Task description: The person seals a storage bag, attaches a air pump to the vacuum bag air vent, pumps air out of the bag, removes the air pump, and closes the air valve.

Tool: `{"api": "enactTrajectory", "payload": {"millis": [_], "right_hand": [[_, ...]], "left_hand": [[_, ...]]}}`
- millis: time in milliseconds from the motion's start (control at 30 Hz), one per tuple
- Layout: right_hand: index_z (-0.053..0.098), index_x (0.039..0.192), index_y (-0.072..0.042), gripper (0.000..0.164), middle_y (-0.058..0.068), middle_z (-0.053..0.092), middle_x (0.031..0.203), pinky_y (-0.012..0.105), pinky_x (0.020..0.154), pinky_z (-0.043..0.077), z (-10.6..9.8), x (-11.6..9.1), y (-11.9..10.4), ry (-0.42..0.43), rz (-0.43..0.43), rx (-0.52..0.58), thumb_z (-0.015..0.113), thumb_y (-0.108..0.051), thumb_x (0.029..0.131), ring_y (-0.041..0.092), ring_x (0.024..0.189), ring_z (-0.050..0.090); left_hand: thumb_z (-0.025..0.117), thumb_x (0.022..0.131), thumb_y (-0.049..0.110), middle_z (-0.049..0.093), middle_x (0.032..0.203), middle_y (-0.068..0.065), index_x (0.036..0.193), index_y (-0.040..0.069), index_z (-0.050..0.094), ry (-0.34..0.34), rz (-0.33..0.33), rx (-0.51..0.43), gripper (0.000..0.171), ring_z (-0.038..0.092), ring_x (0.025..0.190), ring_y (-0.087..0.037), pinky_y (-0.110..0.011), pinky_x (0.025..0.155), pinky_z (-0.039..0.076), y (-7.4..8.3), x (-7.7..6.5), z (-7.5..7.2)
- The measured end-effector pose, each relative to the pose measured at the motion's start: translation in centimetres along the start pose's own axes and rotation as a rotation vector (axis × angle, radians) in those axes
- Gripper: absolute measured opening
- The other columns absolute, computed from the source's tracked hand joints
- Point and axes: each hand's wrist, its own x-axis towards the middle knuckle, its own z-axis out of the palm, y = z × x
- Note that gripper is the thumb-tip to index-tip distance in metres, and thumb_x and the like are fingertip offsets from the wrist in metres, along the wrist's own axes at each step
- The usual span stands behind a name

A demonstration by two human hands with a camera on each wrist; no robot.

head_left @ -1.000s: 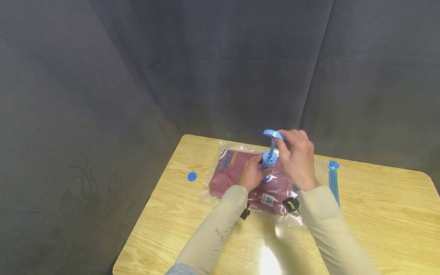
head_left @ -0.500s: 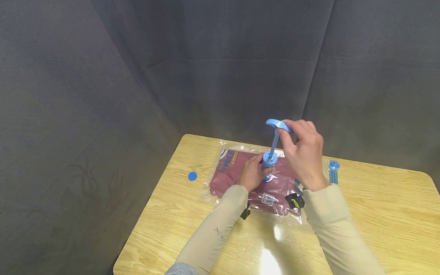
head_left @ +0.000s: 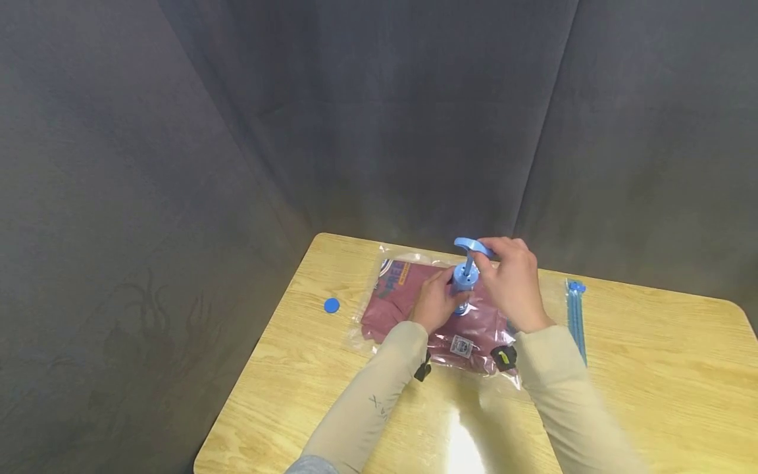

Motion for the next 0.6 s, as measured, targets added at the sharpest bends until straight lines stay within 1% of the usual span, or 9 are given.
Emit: {"api": "enactTrajectory", "payload": {"millis": [100, 200, 367, 467, 600], "right_hand": [[0.071, 0.099, 0.005, 0.017, 0.022, 0.072, 0.095, 0.045, 0.071, 0.043, 1.1, -0.7, 1.5, -0.055, 0.055, -0.018, 0.066, -0.003, 0.085, 0.036, 0.082, 0.058], [0.07, 0.101, 0.006, 0.019, 0.022, 0.072, 0.096, 0.044, 0.071, 0.045, 1.9, -1.2, 2.6, -0.095, 0.095, -0.02, 0.065, -0.004, 0.086, 0.036, 0.082, 0.059], [0.07, 0.101, 0.006, 0.019, 0.022, 0.072, 0.094, 0.043, 0.072, 0.045, 2.6, -1.5, 3.5, -0.134, 0.121, -0.022, 0.065, -0.005, 0.086, 0.035, 0.082, 0.059], [0.07, 0.102, 0.006, 0.02, 0.022, 0.072, 0.091, 0.043, 0.072, 0.045, 2.9, -1.6, 3.8, -0.149, 0.138, -0.024, 0.065, -0.005, 0.087, 0.034, 0.081, 0.059], [0.069, 0.102, 0.007, 0.02, 0.022, 0.072, 0.088, 0.043, 0.071, 0.045, 3.1, -1.7, 4.1, -0.154, 0.145, -0.028, 0.065, -0.005, 0.087, 0.033, 0.079, 0.058]], "left_hand": [[0.074, 0.084, 0.027, 0.067, 0.124, -0.006, 0.134, 0.014, 0.056, 0.002, 0.01, 0.004, 0.054, 0.063, 0.115, -0.02, -0.029, 0.102, 0.048, -0.1, 0.0, 0.1], [0.074, 0.085, 0.028, 0.066, 0.126, -0.006, 0.135, 0.013, 0.055, -0.002, 0.016, 0.02, 0.056, 0.063, 0.116, -0.021, -0.03, 0.103, 0.048, -0.1, -0.1, 0.1], [0.073, 0.086, 0.031, 0.066, 0.125, -0.006, 0.134, 0.012, 0.055, 0.006, 0.031, 0.043, 0.055, 0.063, 0.115, -0.021, -0.03, 0.102, 0.048, -0.1, -0.2, 0.1], [0.073, 0.086, 0.028, 0.067, 0.122, -0.007, 0.132, 0.01, 0.056, 0.016, 0.052, 0.028, 0.052, 0.064, 0.113, -0.021, -0.028, 0.101, 0.049, -0.1, -0.2, 0.1], [0.073, 0.086, 0.026, 0.067, 0.121, -0.006, 0.13, 0.009, 0.057, 0.02, 0.064, 0.014, 0.05, 0.065, 0.111, -0.02, -0.025, 0.1, 0.049, -0.1, -0.1, 0.1]]}}
